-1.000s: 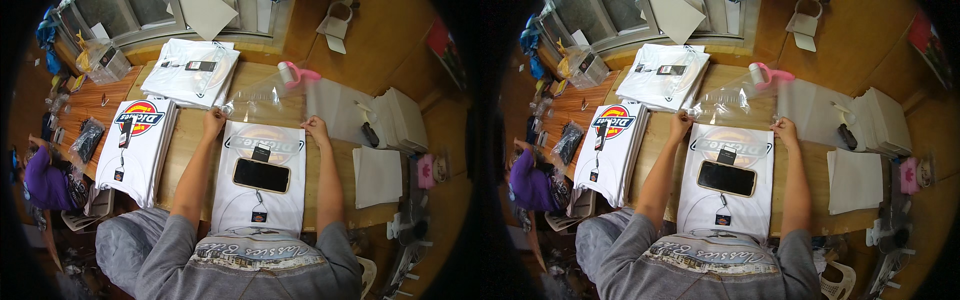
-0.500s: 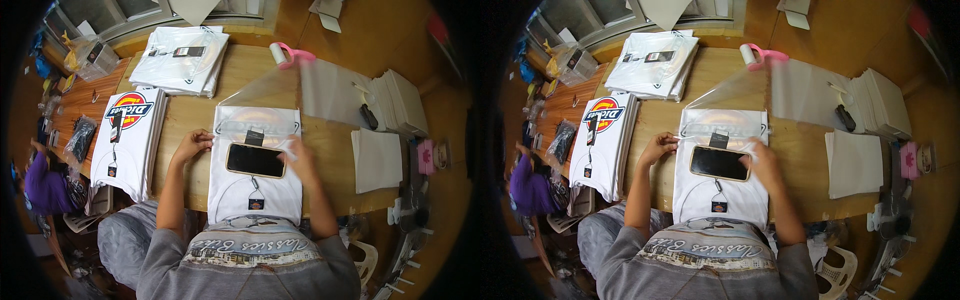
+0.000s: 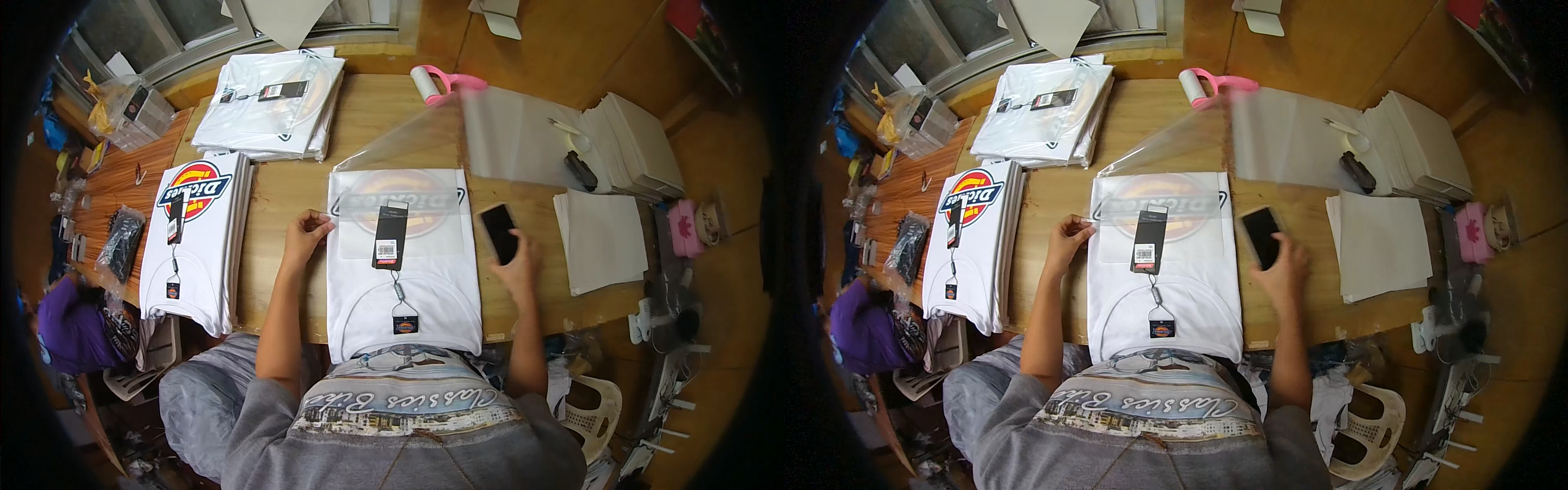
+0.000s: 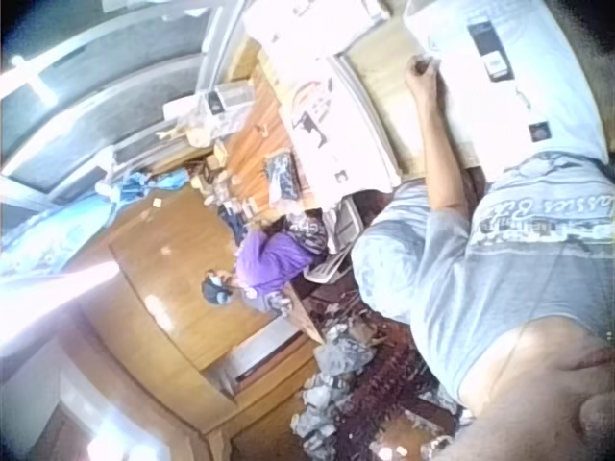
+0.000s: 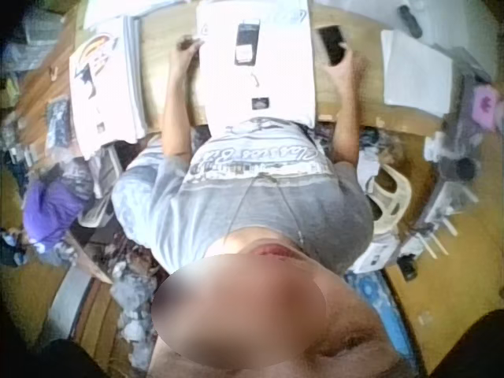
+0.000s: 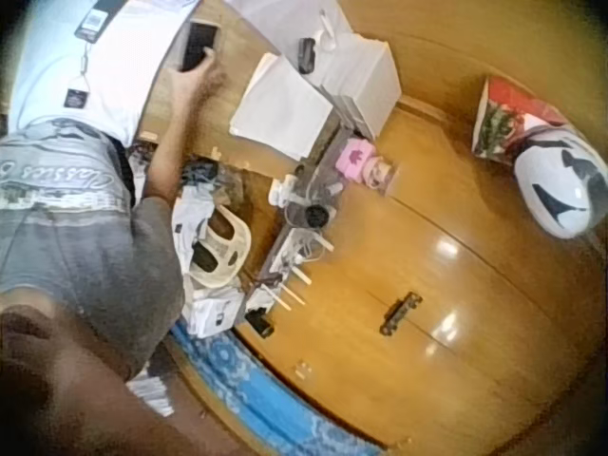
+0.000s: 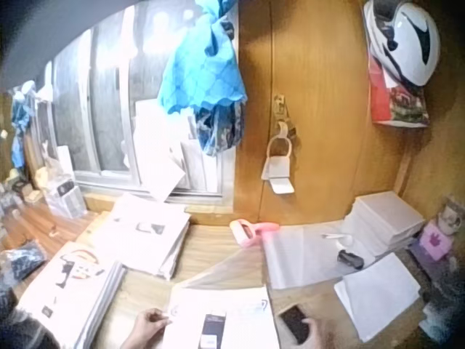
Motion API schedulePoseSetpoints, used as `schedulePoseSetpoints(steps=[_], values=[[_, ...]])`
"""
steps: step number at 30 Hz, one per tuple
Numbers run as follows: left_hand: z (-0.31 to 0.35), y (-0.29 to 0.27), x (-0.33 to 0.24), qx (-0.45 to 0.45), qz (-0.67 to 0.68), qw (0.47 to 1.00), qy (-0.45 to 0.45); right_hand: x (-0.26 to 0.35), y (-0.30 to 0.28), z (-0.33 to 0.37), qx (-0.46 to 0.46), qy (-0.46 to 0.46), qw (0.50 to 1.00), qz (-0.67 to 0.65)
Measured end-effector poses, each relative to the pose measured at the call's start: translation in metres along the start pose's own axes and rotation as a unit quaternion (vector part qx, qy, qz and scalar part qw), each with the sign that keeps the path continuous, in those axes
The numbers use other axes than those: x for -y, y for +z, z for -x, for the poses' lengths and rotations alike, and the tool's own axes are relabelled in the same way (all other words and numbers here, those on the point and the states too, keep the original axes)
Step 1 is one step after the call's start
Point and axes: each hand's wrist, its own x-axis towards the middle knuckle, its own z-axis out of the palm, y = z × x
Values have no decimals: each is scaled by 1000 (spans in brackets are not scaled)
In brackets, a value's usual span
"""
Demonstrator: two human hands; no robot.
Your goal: The person folds white t-shirts and places them into clear plastic bags. They use a handheld scanner to scan the tags on the shirts and a smartphone to scan barcodes on the tags. The person then seals the bags and stacks the packaged shirts on the table.
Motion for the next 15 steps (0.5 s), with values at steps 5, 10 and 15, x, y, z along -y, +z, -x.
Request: schedulePoseSetpoints(steps=[5,10,15], values=[[0,4,-3,-10,-39,999,26,-35,-3,-19,-84,-85,991,65],[-3,4,1,6,-42,997,62,2,57,-60,83,-13,948,-306],[7,7,-4,-6,8,998,58,11,60,-77,185,68,891,-410]])
